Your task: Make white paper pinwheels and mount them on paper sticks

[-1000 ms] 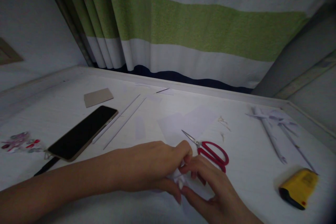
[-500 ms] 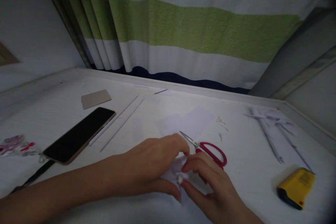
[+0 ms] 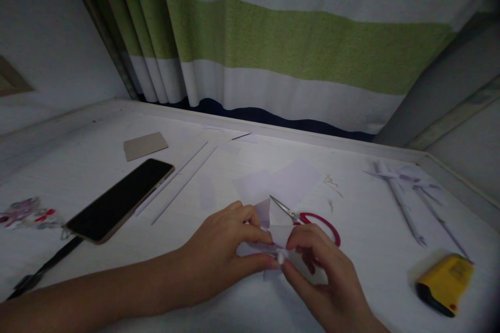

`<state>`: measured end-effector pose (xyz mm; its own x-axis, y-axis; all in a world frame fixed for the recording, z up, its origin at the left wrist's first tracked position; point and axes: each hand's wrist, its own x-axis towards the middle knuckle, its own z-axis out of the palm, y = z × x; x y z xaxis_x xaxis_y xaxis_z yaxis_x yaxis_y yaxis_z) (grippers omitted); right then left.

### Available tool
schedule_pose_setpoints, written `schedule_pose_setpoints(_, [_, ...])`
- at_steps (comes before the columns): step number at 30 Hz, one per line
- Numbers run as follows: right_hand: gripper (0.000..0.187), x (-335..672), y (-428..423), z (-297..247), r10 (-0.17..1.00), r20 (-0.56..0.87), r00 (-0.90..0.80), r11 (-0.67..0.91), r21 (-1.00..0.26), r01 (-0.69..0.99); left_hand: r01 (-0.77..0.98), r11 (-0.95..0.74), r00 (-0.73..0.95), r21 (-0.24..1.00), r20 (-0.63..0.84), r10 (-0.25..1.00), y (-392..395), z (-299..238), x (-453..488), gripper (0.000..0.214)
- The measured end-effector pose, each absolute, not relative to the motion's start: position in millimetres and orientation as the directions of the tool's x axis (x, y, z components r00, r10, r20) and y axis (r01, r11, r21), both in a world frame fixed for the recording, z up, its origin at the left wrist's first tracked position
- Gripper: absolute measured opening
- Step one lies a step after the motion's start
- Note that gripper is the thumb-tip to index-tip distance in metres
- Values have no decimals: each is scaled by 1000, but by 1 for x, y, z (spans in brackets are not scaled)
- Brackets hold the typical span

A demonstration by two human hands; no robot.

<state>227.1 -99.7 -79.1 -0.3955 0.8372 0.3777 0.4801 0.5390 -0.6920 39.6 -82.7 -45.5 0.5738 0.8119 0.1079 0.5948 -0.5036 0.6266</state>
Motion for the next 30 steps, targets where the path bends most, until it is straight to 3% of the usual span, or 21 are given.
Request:
schedule_pose_setpoints(7, [25, 226, -101, -76, 883, 301, -360, 447, -774, 449, 558, -482, 519, 675, 169, 838, -82, -48, 41, 10])
schedule_pose_setpoints(14, [25, 223, -100, -78, 938, 250, -239, 311, -911, 270, 561, -524, 533, 641, 204, 821, -82, -47, 43, 11])
schedule_pose_setpoints(24, [18, 227, -97, -74, 952, 180, -247, 243, -935, 256, 617, -485, 504, 619, 163, 848, -82, -40, 44, 15])
schedule_pose_setpoints(30, [18, 222, -97, -76, 969, 159, -191, 199, -955, 218, 501, -358, 455, 788, 112, 883, -77, -43, 43, 12])
